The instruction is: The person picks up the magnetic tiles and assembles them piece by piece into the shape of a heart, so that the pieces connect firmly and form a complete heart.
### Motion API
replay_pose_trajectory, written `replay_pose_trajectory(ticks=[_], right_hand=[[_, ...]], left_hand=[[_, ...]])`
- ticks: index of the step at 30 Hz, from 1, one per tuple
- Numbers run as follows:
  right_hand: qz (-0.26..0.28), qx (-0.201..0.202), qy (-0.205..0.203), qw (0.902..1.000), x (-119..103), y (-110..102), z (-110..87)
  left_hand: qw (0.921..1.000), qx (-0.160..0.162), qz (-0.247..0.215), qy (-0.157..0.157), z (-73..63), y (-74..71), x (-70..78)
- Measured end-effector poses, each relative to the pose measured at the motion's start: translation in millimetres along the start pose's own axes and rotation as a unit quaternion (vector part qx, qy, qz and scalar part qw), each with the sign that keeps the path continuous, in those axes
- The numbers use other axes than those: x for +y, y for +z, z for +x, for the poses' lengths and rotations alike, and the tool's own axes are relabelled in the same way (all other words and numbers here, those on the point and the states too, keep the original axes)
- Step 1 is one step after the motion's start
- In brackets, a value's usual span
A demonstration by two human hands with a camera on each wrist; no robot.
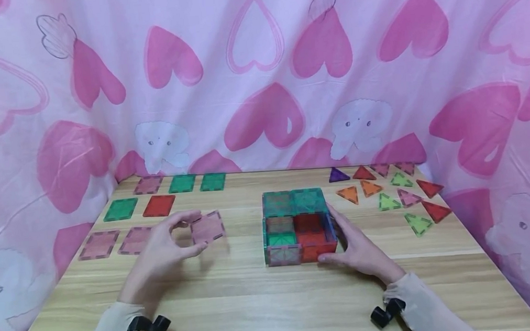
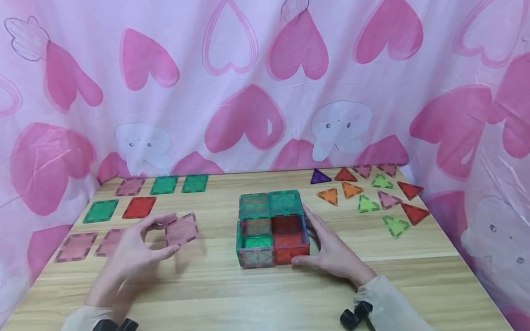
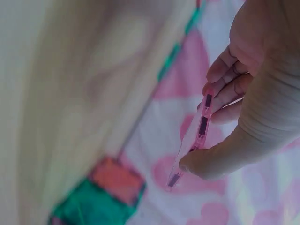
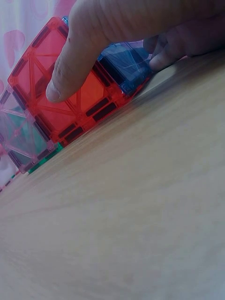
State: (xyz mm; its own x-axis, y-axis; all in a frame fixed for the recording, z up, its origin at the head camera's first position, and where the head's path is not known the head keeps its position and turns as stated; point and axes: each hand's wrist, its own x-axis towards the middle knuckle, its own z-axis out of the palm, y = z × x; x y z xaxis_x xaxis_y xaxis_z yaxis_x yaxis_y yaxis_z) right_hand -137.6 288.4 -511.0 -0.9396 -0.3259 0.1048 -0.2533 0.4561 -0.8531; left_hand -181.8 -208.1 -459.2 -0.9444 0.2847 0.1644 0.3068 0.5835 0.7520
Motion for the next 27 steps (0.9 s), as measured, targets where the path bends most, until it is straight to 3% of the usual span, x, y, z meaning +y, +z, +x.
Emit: replay_pose_trajectory(ticks=[2,6,12,20,27], right_hand=[[0.000,0.000,0.002,1.0000,0.2,-0.4,-0.1],[-0.002,-0.001,0.002,1.0000,0.8,-1.8,0.0],[-0.006,0.002,-0.001,1.0000,3.6,-3.7,0.2],[-0.027,0.009,0.008,0.9996,0.1,-2.2,-0.3],[-0.014,0.005,0.003,0.9999,-1.0,-0.7,0.6]], left_hand=[[0.9997,-0.006,-0.013,0.019,6.1,4.3,16.3],[0.9954,-0.025,-0.021,0.090,21.8,21.0,48.0],[0.9840,-0.063,-0.028,0.164,46.4,59.1,86.7],[0.9755,-0.090,0.003,0.201,65.5,111.5,129.2],[0.9743,-0.107,0.024,0.197,73.4,141.3,145.7]])
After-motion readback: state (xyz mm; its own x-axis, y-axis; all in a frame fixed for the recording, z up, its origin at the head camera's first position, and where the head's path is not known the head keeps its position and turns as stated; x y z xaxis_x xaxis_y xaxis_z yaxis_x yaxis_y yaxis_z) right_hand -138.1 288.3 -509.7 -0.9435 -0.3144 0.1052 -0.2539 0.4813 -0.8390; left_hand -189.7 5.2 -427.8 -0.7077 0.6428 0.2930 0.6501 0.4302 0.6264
